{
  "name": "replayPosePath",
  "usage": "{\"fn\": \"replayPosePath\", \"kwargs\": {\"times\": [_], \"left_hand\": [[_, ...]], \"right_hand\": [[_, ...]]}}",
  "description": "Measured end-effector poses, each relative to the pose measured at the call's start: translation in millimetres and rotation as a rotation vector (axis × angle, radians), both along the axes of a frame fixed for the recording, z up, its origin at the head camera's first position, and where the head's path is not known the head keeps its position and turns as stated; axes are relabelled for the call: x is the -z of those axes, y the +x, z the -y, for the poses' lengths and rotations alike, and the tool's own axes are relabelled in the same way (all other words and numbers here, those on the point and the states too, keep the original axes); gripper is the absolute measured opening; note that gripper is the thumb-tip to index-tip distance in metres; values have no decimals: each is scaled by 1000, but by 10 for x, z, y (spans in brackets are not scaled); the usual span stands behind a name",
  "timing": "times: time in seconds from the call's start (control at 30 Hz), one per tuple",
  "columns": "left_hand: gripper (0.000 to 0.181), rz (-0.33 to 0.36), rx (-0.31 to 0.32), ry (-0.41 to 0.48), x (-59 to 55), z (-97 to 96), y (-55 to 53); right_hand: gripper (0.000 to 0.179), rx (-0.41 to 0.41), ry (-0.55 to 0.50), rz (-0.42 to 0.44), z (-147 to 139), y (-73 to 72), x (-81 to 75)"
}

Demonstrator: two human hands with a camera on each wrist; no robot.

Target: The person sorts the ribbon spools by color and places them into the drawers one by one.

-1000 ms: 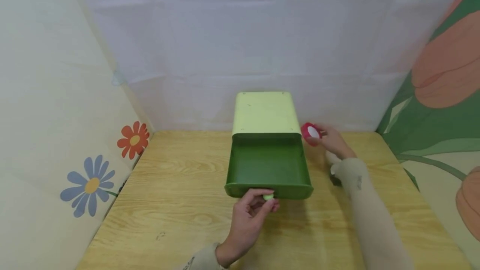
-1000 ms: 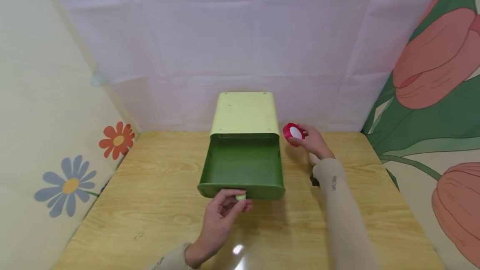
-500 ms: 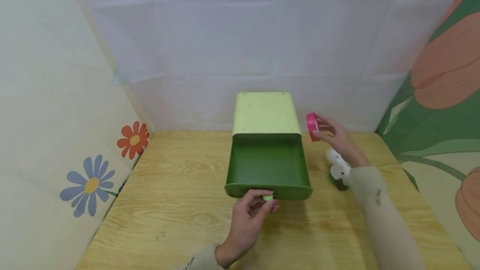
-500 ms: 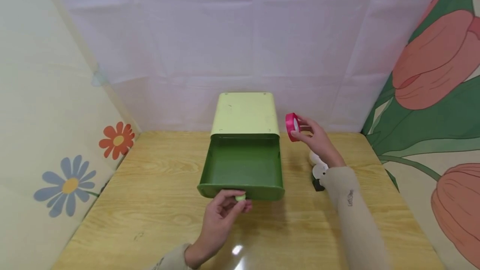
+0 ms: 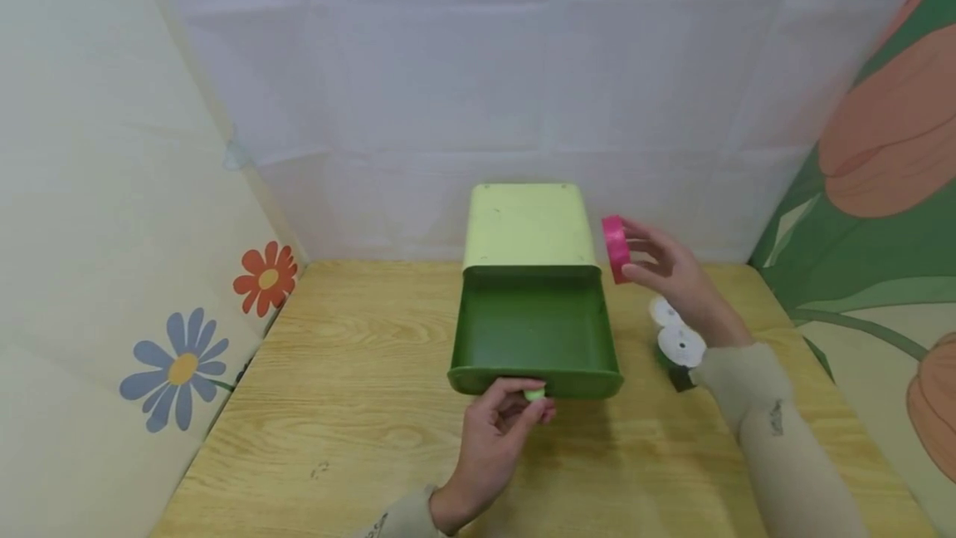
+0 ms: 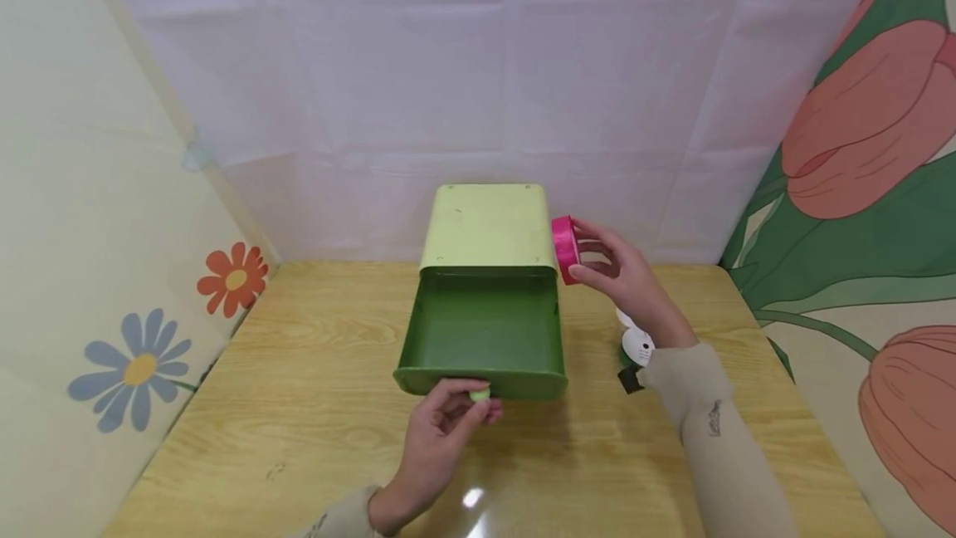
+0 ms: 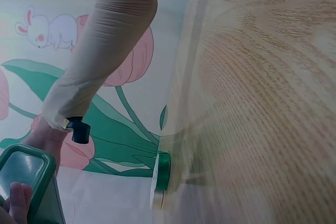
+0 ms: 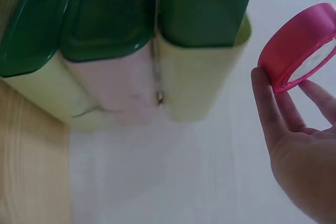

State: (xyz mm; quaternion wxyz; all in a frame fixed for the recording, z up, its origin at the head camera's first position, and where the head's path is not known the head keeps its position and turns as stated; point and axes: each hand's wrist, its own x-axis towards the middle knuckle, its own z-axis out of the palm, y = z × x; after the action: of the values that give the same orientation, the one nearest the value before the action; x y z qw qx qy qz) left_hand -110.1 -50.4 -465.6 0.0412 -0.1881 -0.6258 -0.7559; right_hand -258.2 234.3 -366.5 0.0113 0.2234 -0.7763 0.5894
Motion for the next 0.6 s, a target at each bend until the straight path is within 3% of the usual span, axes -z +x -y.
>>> {"fn": "replayPosePath", "kwargs": {"times": [0.27,0.6], "left_hand": [[21,1,1,-2,3,-13,-2],[22,42,3,-9,0,-27,4]], "right_hand": [[71,-99,83,-80,221,196,-159],[71,-198,212,-127,433,242,-183]]}}
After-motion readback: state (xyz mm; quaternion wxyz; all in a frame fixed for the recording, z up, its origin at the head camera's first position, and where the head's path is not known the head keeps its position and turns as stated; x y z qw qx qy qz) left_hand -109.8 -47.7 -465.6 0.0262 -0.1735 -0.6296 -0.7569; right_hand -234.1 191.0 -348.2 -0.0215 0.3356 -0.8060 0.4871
